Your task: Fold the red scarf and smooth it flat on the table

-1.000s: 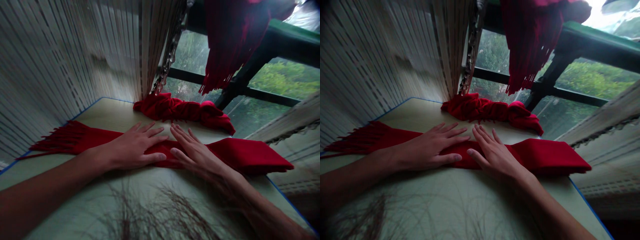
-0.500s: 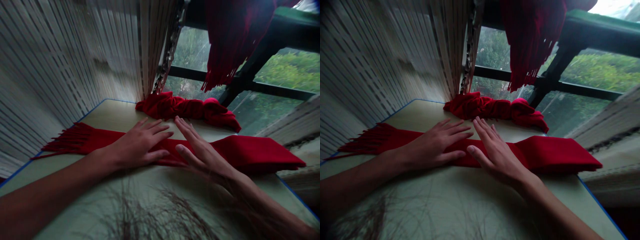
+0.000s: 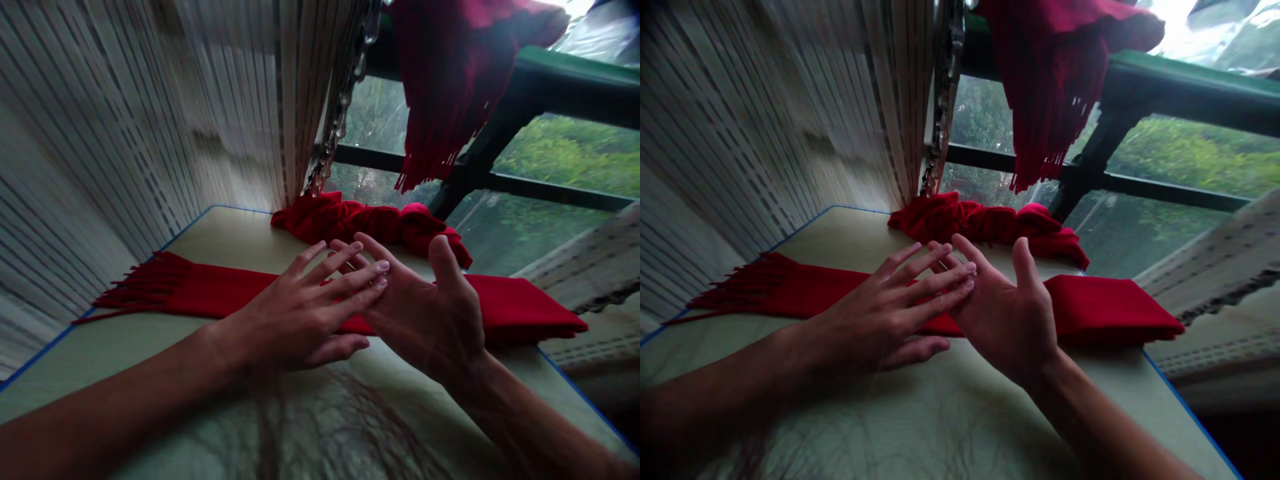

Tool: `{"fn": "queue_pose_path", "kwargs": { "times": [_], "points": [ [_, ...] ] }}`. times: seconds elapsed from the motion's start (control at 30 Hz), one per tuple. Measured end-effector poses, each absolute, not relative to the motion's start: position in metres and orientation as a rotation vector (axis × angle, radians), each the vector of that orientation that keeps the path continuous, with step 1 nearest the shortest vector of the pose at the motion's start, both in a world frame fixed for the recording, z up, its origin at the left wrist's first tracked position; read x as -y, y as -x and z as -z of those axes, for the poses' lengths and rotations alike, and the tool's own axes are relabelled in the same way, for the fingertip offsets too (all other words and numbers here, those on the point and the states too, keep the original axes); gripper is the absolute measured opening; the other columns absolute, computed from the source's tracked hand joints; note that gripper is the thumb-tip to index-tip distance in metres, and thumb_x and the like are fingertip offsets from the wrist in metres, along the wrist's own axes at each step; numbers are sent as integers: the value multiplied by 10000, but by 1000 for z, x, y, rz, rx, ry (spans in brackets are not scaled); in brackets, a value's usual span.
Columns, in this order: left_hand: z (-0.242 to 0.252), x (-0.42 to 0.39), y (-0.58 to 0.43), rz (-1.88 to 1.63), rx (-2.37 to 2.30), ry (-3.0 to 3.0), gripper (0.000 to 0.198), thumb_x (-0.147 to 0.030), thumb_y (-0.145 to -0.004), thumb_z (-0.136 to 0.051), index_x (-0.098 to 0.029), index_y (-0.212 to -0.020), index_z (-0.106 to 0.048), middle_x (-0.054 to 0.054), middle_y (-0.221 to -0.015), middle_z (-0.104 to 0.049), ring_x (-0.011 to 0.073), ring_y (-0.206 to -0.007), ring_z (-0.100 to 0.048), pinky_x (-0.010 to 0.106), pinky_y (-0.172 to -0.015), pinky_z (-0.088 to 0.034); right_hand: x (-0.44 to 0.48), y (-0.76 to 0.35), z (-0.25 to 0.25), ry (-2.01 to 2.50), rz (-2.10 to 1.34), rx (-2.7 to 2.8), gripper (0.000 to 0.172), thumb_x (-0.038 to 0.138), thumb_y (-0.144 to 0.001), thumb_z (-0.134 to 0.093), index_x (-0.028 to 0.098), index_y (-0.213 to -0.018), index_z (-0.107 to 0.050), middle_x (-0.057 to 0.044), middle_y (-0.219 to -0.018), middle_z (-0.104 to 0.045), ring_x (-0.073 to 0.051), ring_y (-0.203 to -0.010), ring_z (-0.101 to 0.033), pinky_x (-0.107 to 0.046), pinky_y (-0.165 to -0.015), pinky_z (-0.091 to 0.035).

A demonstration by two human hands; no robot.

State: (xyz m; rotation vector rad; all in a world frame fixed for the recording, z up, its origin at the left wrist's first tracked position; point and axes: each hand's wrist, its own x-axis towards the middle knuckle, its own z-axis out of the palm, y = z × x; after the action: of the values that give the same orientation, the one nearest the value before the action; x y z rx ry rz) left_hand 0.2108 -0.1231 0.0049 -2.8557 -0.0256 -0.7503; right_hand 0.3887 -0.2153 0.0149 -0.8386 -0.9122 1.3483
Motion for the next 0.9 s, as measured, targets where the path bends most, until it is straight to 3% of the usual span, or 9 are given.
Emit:
{"fn": "queue_pose_path", "kwargs": {
  "times": [0.27, 0.43, 0.5, 0.57, 0.63, 0.73, 0.9],
  "points": [
    [-6, 127, -211, 673, 95, 2820, 789, -628, -1025, -465, -120, -1605, -298, 48, -1701, -196, 344, -1584, -22, 580, -1285, 14, 217, -386, -15, 1023, -1105, 1327, 883, 776, -911, 90, 374, -1591, -304, -6, -1639, -426, -299, -1485, -425, -634, -1128, -441],
    [-7, 126, -211, 518, 96, 2893, 777, -657, -1009, -467, -205, -1617, -292, 34, -1708, -149, 343, -1585, -32, 631, -1270, -11, 212, -399, -9, 1073, -1005, 1382, 847, 707, -939, 125, 360, -1624, -233, -13, -1657, -390, -290, -1500, -396, -636, -1126, -441],
    [-5, 120, -210, 497, 211, 2912, 659, -559, -1047, -464, -211, -1595, -349, 37, -1702, -191, 322, -1587, -69, 622, -1272, -49, 207, -405, -1, 1184, -815, 1509, 752, 670, -1002, 22, 342, -1632, -224, -27, -1678, -344, -266, -1533, -330, -608, -1194, -362],
    [-1, 111, -208, 498, 341, 2927, 542, -443, -1078, -438, -201, -1562, -415, 41, -1686, -260, 294, -1584, -121, 590, -1279, -82, 202, -412, 10, 1331, -553, 1749, 659, 621, -1051, -223, 309, -1631, -248, -40, -1706, -264, -251, -1573, -211, -574, -1265, -214],
    [3, 103, -207, 474, 468, 2962, 518, -393, -1079, -437, -202, -1560, -419, 39, -1672, -302, 272, -1573, -183, 556, -1280, -126, 199, -418, 21, 1460, -342, 1988, 664, 545, -1056, -364, 244, -1635, -245, -76, -1715, -217, -247, -1588, -136, -557, -1287, -105],
    [10, 94, -206, 291, 667, 3057, 636, -491, -1053, -469, -195, -1601, -338, 54, -1668, -303, 288, -1565, -212, 565, -1266, -170, 196, -426, 34, 1663, -225, 2162, 683, 540, -1055, -364, 186, -1631, -259, -133, -1696, -239, -272, -1584, -142, -584, -1278, -126],
    [12, 92, -205, -18, 789, 3166, 719, -673, -1030, -361, -259, -1616, -310, 43, -1691, -211, 315, -1580, -136, 604, -1256, -108, 200, -430, 33, 1832, -256, 2254, 717, 613, -1029, -392, 190, -1606, -336, -144, -1688, -230, -327, -1575, -156, -616, -1267, -149]
  ]
}}
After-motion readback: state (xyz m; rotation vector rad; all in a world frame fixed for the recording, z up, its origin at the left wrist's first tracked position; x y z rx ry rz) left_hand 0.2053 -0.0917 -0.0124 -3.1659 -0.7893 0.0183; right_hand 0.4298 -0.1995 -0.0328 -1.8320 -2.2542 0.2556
